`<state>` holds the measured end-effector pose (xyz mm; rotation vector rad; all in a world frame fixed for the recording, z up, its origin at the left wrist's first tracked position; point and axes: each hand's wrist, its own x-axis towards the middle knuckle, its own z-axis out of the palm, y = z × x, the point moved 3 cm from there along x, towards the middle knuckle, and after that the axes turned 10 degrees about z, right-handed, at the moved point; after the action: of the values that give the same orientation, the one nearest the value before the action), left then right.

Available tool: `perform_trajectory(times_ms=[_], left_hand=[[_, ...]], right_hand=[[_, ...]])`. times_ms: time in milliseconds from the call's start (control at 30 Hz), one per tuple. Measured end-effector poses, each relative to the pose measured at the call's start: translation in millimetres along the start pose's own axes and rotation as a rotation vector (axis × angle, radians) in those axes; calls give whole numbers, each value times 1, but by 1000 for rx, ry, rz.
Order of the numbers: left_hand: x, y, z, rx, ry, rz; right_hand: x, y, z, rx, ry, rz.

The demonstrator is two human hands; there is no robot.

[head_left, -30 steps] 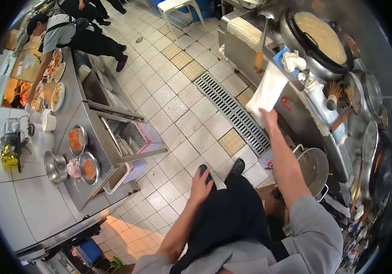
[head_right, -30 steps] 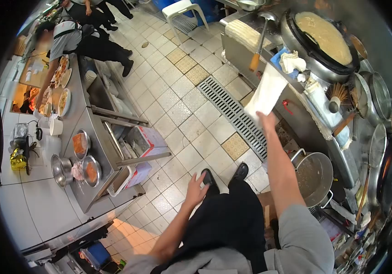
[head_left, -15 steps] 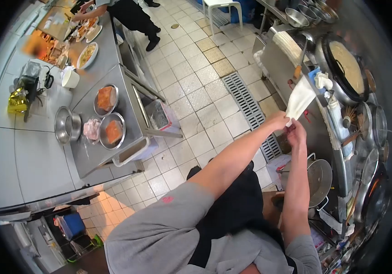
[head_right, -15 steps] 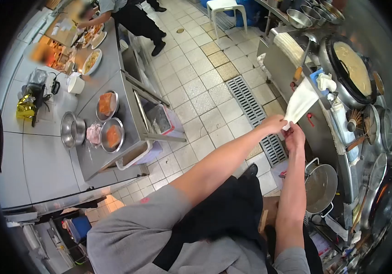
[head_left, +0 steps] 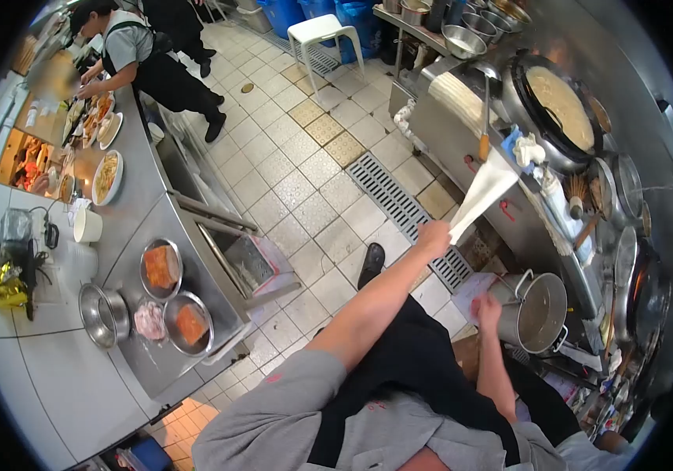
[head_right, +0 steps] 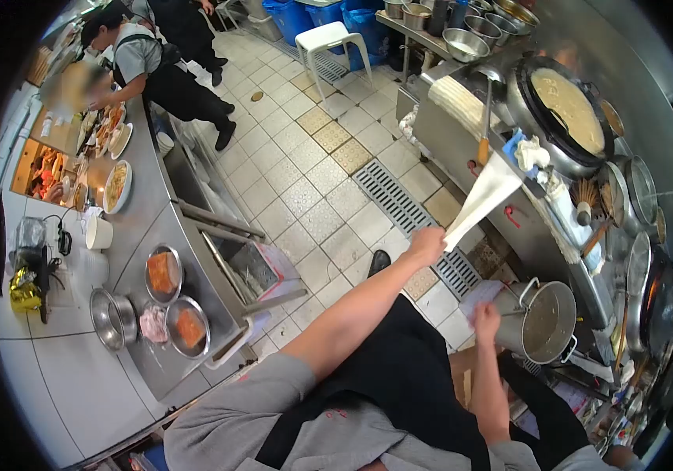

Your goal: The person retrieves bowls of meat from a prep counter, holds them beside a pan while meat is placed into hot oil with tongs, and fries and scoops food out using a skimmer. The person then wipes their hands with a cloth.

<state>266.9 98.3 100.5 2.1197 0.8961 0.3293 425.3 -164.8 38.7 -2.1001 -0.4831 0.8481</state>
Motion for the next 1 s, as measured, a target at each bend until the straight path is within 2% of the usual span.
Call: perform_trajectory(times_ms=[33, 100, 133, 167, 200, 233, 267, 300, 333, 400, 467, 533, 633, 700, 767, 833, 867, 900, 967, 1000], left_hand=[[-1, -28, 2, 69, -45, -9], [-24, -82, -18, 85, 27, -11], [-35, -144, -4, 199, -106, -96], [-59, -161, -31, 166, -139, -143], [-87, -157, -75, 266, -126, -167], [-108, -206, -74, 290, -152, -299], [-125, -218, -99, 323, -310, -360], [-144, -249, -107, 319, -302, -476], [-169, -282, -112, 281, -176, -480], [-221, -342, -113, 151, -166, -593], [-253, -365, -120, 296, -361, -655], [-274, -391, -111, 274, -443, -677], [-256, -369, -128, 90, -279, -697], [-219, -335, -160, -7, -116, -884], [-208, -373, -159, -91, -8, -872], [-201, -424, -158, -170, 91, -870], [-176, -414, -192, -214, 83, -906], [-167, -436, -210, -190, 62, -878], [-154, -478, -244, -146, 17, -825], [-139, -486, -272, -168, -50, -876]], right_hand=[[-25, 16, 6, 79, -78, 262], [-56, 59, 6, -492, -140, 311], [-55, 71, -3, -655, -223, 324], [-50, 79, -13, -707, -269, 355], [-40, 82, -18, -740, -297, 371], [-28, 83, -21, -764, -326, 387], [-16, 82, -21, -770, -337, 395], [-4, 82, -15, -765, -339, 394], [4, 79, -7, -759, -343, 390], [21, 63, 21, -726, -346, 302], [46, 48, 63, -673, -348, 88], [76, 17, 113, -578, -309, -160], [93, -114, 159, -444, -307, 320], [117, -100, 187, -547, -243, 172], [128, -131, 215, -630, -218, 37], [149, -114, 236, -694, -288, 129], [155, -104, 245, -664, -321, 223], [159, -94, 254, -630, -351, 317], [163, -61, 271, -543, -391, -253], [162, -45, 279, -501, -396, -541]])
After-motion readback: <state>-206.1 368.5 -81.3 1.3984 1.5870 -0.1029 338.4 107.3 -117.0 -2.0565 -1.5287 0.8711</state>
